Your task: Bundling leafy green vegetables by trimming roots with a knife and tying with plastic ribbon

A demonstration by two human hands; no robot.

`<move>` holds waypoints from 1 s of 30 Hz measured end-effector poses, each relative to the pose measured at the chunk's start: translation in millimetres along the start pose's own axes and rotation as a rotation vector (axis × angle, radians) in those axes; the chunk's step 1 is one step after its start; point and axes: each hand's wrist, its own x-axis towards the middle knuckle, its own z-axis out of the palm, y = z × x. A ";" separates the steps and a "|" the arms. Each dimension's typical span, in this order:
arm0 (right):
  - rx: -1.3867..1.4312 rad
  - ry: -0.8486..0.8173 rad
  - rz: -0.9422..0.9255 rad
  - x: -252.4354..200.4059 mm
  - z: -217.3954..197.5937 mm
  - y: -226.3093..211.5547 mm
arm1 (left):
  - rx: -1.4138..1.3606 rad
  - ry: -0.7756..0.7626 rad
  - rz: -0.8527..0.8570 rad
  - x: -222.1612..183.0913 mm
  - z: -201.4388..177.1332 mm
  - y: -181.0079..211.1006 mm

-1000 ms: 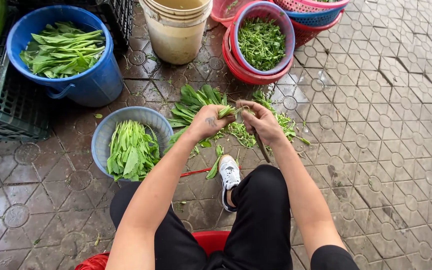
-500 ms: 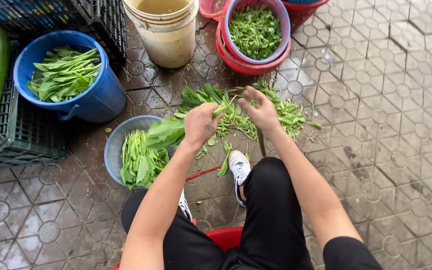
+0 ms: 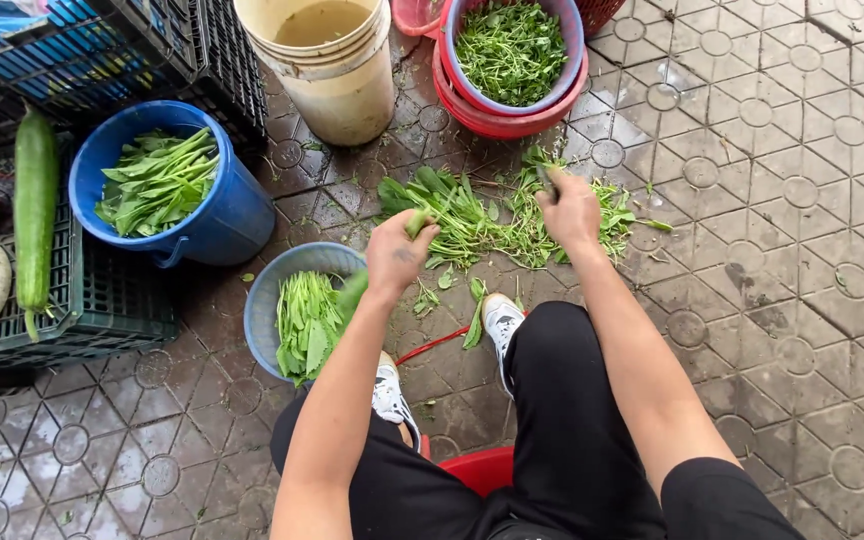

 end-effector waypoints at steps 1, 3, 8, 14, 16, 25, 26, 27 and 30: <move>-0.155 0.122 0.149 6.9 -1.2 10.2 | -0.318 -0.015 -0.193 -3.7 -4.6 13.5; 0.107 0.020 0.049 -15.3 6.7 -19.8 | -0.541 0.011 -0.247 -0.2 -3.3 24.4; 0.855 -0.378 0.056 -37.5 10.5 -99.6 | -0.890 0.021 -0.395 3.2 15.3 40.6; 1.011 -0.296 -0.032 -34.8 47.5 -99.6 | -0.926 0.051 -0.453 0.0 10.8 34.5; 0.974 0.027 -0.113 -32.2 43.2 -107.1 | -0.926 0.126 -0.396 2.6 -4.0 33.5; 0.738 -0.168 -0.452 -49.3 62.0 -133.5 | -1.296 0.040 -0.398 -3.0 -24.3 46.7; 0.740 -0.172 -0.453 -47.7 62.7 -133.5 | -1.293 0.045 -0.399 -2.6 -24.3 42.9; 0.712 -0.175 -0.460 -45.8 63.7 -133.3 | -1.279 0.027 -0.393 -2.0 -23.9 38.8; 0.675 -0.201 -0.459 -43.4 69.0 -130.0 | -1.244 0.038 -0.407 -2.7 -22.0 33.7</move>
